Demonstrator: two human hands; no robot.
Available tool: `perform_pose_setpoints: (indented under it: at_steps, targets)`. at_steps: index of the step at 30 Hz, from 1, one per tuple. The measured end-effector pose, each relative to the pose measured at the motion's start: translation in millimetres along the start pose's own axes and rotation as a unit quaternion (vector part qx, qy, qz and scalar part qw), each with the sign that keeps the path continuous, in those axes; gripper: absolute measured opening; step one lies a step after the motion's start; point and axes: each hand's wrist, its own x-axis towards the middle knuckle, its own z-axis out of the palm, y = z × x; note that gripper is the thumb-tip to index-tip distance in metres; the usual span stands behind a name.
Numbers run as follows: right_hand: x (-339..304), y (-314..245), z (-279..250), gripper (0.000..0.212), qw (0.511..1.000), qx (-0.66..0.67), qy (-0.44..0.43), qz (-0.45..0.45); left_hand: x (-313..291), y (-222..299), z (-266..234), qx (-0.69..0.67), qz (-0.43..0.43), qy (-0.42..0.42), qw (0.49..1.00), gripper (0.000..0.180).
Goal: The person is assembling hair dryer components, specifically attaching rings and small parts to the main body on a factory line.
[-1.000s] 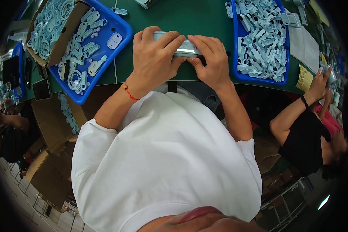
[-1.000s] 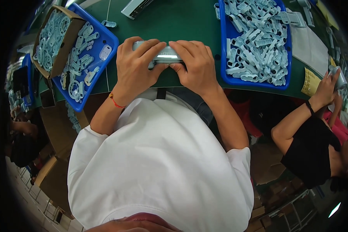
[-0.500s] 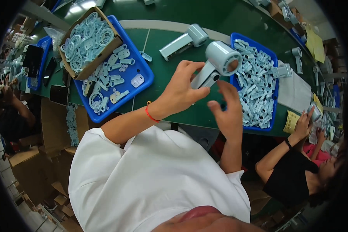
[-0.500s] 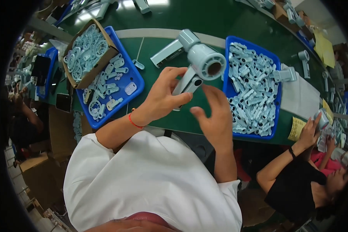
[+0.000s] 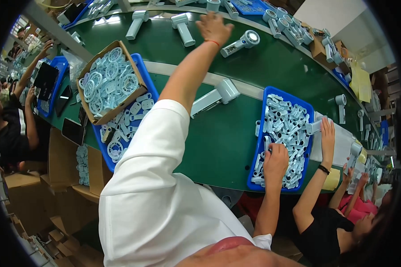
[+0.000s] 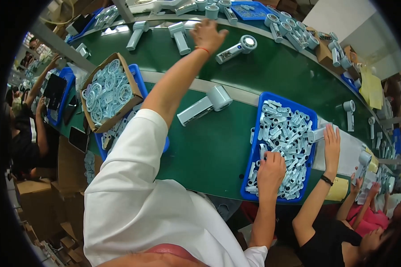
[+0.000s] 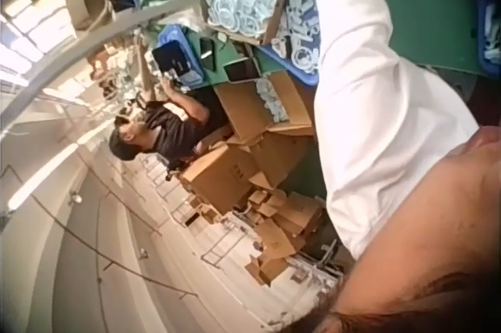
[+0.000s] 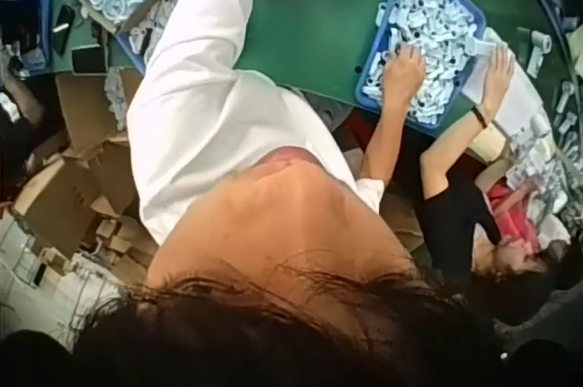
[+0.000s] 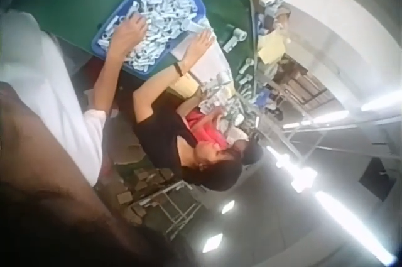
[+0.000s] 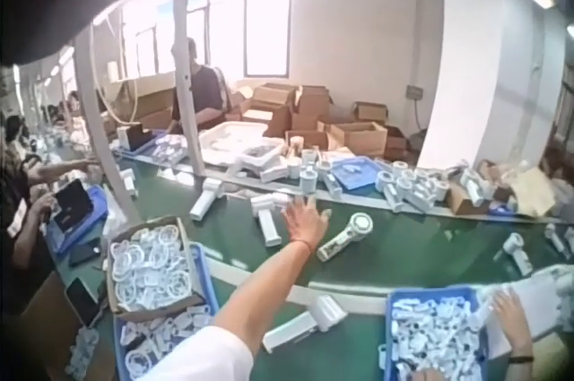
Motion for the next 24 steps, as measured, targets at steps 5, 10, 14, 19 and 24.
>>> perform_pose_setpoints:
  at_steps: [5, 10, 14, 19, 24]
  targets:
    - [2, 9, 5, 0.023, 0.998, 0.056, 0.021, -0.023, 3, -76, -10, 0.037, -0.316, -0.080, 0.945, 0.081]
    - [11, 11, 4, 0.022, 0.989, 0.137, 0.014, -0.050, 31, -185, 4, -0.348, -0.255, -0.151, 0.890, 0.037]
    - [11, 33, 16, 0.026, 0.986, 0.154, 0.063, -0.021, 45, -79, -103, -0.578, -0.148, -0.173, 0.783, 0.013]
    - [15, 22, 3, 0.042, 0.970, 0.241, 0.029, 0.028, -29, -76, -266, -0.441, 0.256, -0.130, 0.851, 0.037]
    - [17, 32, 2, 0.024, 0.983, 0.185, 0.016, 0.010, -154, -55, -332, -0.539, -0.050, -0.211, 0.814, 0.048]
